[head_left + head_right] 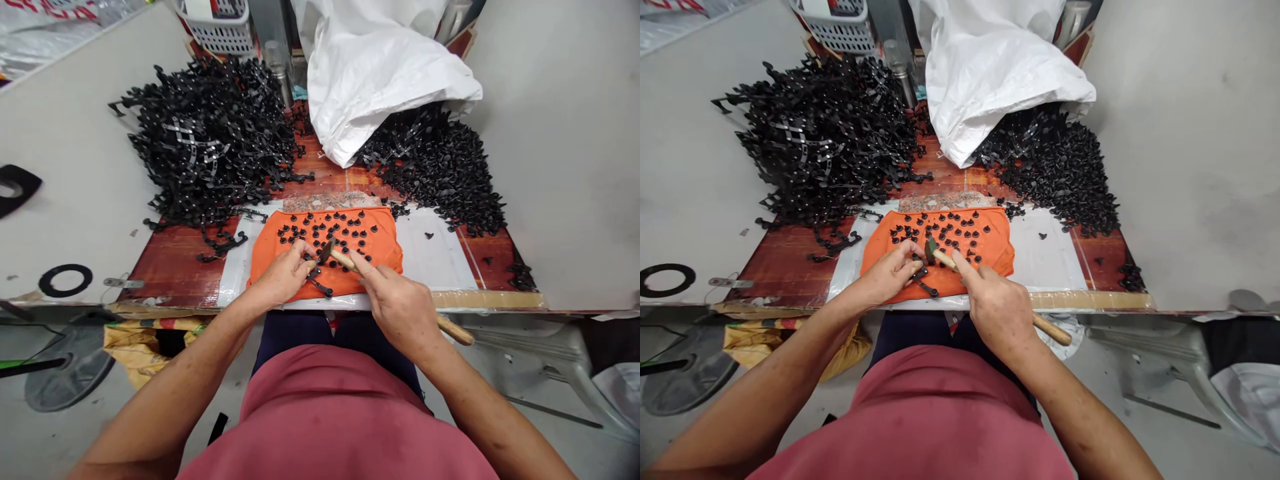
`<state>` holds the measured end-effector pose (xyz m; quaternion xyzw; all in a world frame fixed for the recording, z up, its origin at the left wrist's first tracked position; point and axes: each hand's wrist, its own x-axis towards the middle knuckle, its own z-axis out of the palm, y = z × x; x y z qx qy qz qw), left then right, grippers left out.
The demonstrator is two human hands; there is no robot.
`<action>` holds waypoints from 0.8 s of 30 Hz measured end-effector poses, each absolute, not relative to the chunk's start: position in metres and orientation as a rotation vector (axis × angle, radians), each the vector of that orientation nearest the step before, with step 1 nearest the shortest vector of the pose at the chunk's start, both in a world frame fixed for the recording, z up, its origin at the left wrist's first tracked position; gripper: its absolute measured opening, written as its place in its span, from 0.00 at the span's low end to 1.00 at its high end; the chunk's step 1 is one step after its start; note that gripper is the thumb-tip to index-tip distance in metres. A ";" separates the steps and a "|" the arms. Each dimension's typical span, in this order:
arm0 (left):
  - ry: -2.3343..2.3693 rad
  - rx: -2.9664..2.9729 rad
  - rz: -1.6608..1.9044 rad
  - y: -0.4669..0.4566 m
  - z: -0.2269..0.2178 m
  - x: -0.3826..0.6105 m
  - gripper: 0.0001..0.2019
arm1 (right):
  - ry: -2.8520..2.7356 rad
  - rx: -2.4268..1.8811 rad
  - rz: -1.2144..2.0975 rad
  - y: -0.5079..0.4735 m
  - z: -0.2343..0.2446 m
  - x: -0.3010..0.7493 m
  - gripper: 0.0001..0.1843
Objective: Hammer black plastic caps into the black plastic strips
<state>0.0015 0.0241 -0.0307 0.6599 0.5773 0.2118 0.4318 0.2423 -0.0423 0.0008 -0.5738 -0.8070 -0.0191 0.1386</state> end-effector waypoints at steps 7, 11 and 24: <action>1.425 1.651 0.533 0.026 -0.029 0.001 0.04 | -2.472 -1.707 -0.078 -0.041 0.010 0.241 0.32; 1.420 1.615 0.561 0.026 -0.030 0.000 0.05 | -2.433 -1.747 -0.063 -0.038 0.011 0.236 0.34; 1.473 1.684 0.484 0.025 -0.026 0.003 0.05 | -2.407 -1.704 0.003 -0.039 0.012 0.238 0.33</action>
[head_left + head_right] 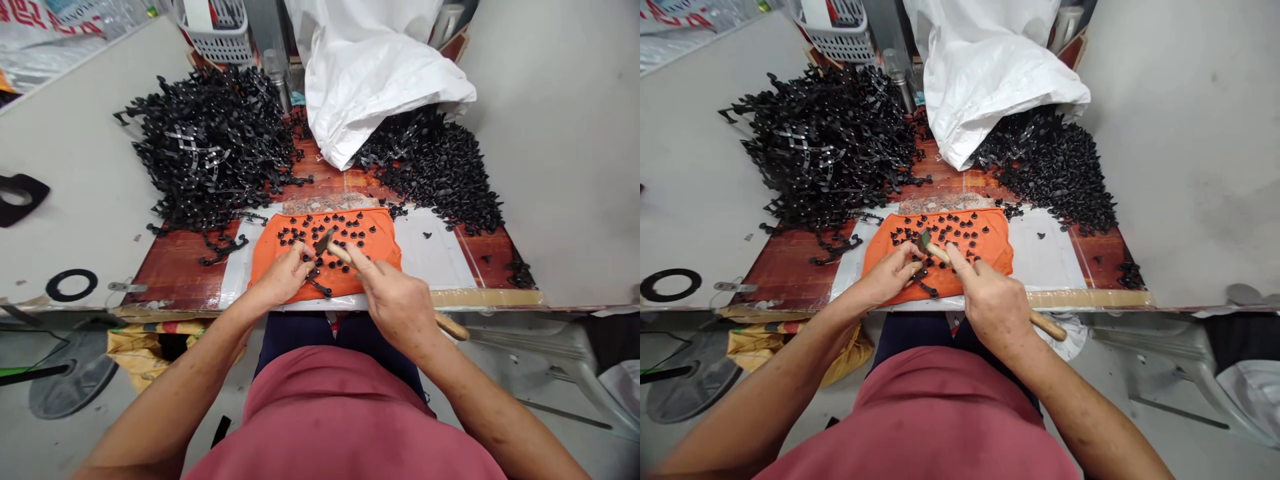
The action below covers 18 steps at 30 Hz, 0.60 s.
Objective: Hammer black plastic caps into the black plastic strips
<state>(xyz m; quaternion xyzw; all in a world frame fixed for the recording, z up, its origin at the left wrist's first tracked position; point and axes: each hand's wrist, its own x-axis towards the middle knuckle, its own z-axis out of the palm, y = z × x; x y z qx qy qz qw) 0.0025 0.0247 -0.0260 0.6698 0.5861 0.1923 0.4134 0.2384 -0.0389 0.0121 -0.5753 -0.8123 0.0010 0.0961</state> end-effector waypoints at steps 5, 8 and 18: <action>1.463 1.731 0.460 0.025 -0.023 0.001 0.04 | -2.561 -1.755 0.058 -0.038 0.011 0.227 0.37; 1.465 1.750 0.477 0.018 -0.019 0.005 0.05 | -2.533 -1.749 0.167 -0.039 0.015 0.231 0.35; 1.606 2.111 0.310 0.051 0.095 -0.028 0.19 | -1.880 -1.755 0.502 -0.060 0.001 0.320 0.27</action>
